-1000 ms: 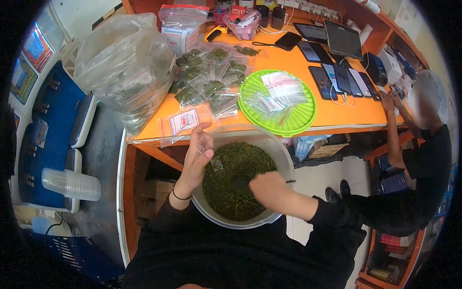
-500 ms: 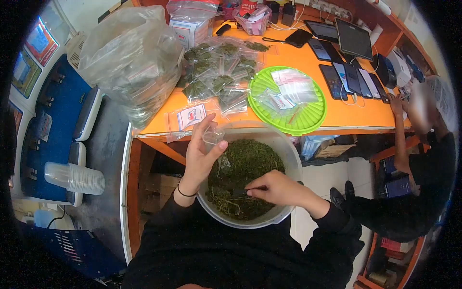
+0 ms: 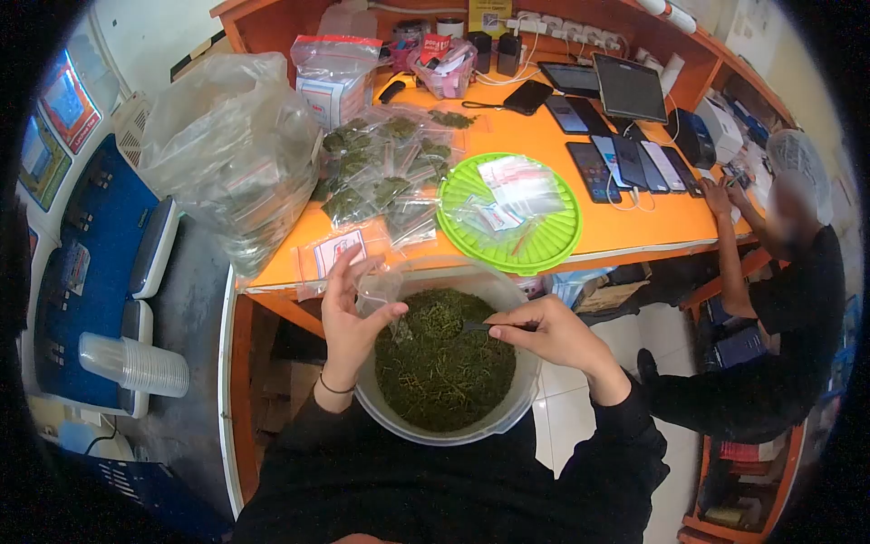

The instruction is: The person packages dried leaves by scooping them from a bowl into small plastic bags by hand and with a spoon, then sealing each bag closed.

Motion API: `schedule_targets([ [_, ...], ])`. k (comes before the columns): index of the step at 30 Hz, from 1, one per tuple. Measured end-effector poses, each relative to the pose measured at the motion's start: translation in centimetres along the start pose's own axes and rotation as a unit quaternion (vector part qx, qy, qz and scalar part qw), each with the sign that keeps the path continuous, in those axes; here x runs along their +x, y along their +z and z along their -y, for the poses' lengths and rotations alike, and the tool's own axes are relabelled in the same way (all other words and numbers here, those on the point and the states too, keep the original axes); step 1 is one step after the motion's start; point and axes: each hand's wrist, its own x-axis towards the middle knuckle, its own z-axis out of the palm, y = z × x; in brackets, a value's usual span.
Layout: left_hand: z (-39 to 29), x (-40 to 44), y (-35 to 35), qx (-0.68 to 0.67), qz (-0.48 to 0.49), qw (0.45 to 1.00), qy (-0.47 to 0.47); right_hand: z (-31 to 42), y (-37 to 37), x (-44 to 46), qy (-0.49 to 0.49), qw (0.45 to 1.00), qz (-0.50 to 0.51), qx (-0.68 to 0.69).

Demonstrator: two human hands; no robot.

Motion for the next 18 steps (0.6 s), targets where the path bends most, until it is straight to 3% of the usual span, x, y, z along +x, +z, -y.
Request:
schedule_targets([
  [7,-0.6,-0.1,0.3,0.096,0.095,0.991,-0.016,3.1,-0.8,0.1,-0.133,0.971,-0.134,-0.146],
  [13,-1.1,-0.1,0.2,0.024,0.139,0.988,-0.056,3.6,0.6,1.4,-0.189,0.942,-0.106,-0.255],
  [18,-0.7,-0.1,0.2,-0.025,0.147,0.987,-0.057,3.0,1.2,1.5,-0.198,0.944,-0.096,-0.246],
])
